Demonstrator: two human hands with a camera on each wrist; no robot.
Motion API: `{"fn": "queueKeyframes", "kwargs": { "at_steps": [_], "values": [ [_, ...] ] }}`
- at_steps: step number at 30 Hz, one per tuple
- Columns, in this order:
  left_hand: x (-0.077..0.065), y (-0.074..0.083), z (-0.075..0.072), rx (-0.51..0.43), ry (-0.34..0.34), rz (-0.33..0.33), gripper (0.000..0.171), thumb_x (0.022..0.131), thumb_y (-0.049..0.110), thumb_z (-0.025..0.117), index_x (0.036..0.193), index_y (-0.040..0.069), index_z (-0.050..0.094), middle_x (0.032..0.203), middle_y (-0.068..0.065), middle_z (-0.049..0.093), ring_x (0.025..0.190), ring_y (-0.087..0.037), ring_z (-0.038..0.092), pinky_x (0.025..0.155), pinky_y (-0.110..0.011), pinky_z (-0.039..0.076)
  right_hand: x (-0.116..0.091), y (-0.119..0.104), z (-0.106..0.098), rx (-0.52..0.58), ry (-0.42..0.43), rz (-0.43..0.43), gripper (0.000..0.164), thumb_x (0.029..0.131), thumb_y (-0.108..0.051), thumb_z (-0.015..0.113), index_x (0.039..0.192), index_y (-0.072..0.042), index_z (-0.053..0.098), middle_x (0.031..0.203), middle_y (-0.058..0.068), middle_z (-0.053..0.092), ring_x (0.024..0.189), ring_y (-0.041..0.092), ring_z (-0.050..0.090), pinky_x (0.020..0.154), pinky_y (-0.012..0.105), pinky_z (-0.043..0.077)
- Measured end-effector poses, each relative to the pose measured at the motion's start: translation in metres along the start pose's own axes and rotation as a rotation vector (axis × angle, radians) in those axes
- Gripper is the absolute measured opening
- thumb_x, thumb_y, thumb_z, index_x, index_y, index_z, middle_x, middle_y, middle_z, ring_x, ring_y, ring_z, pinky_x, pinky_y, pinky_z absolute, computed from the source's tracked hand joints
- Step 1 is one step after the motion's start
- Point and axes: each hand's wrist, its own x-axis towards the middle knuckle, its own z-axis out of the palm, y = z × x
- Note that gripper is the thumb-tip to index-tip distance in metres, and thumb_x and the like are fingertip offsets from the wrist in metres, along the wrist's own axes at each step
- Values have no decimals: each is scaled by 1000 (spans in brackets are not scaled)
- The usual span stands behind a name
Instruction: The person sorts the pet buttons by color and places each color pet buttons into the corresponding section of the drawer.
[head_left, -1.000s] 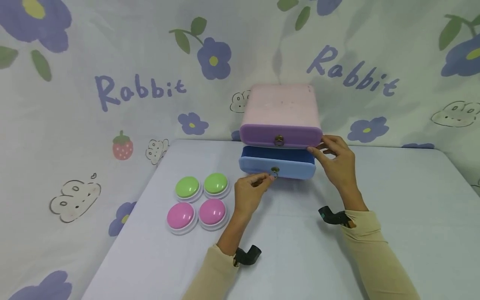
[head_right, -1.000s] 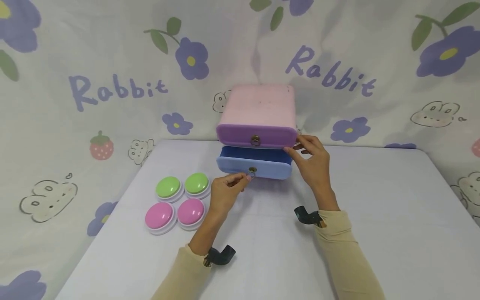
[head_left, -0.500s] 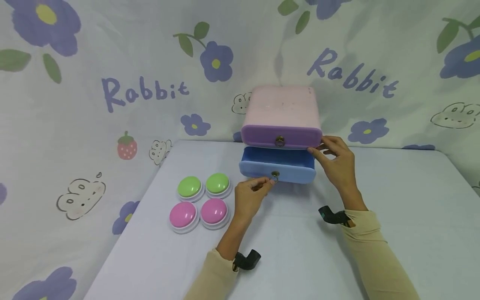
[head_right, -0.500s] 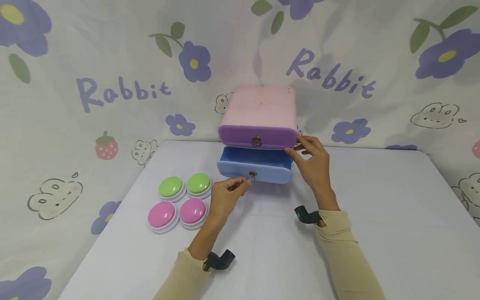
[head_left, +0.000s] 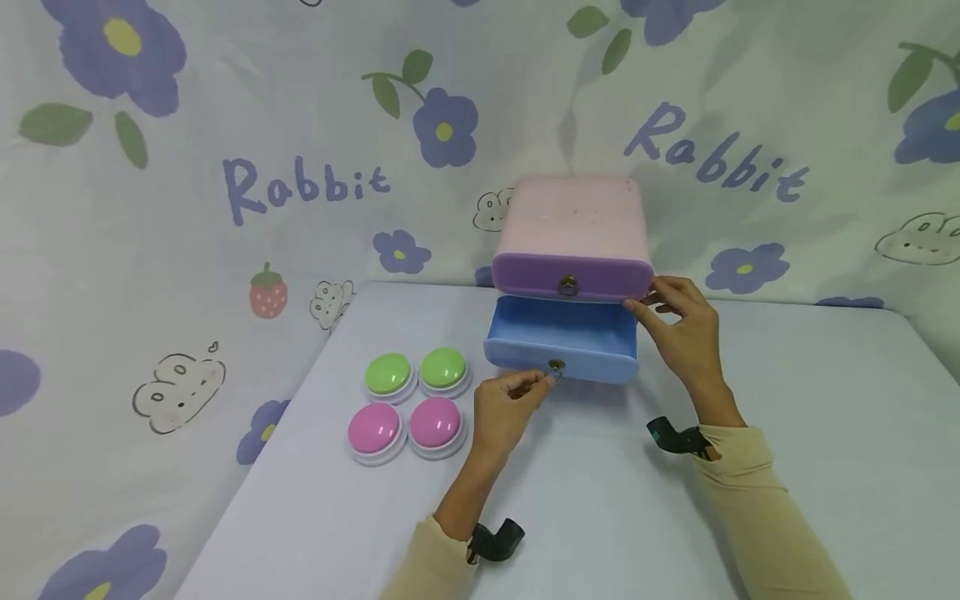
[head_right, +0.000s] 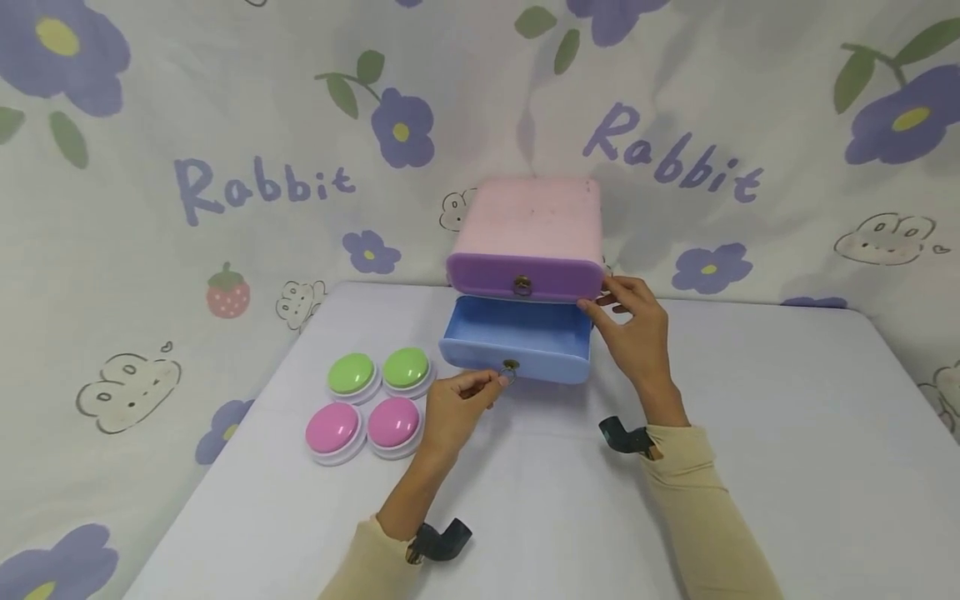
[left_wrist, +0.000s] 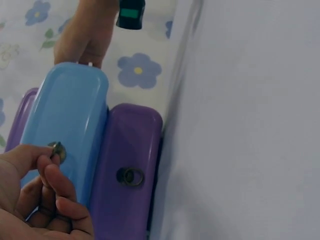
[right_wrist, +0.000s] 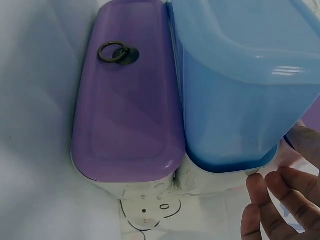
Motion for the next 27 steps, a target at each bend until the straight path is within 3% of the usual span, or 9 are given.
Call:
{"fn": "queueKeyframes", "kwargs": {
  "at_steps": [7, 14, 27],
  "values": [
    [-5, 0, -3, 2, -5, 15, 16, 88, 26, 79, 93, 10, 81, 77, 0, 70, 72, -13, 62, 60, -22, 47, -1, -2, 1, 4, 3, -6, 50, 87, -20, 81, 133, -8, 65, 120, 4, 63, 101, 21, 64, 86, 21, 45],
    [-17, 0, -4, -7, -2, -41, 15, 87, 24, 80, 96, 11, 80, 82, 0, 71, 74, -11, 60, 60, -20, 46, 0, 0, 0, -9, 4, -8, 50, 88, -20, 80, 134, -9, 65, 121, 6, 63, 102, 23, 64, 86, 22, 44],
    [-33, -2, -11, 36, -21, -31, 15, 88, 28, 79, 95, 15, 81, 80, 4, 71, 74, -12, 62, 62, -22, 48, -1, -1, 1, -10, 8, -5, 50, 87, -20, 81, 132, -7, 66, 121, 5, 63, 101, 21, 64, 85, 21, 46]
  ]
}}
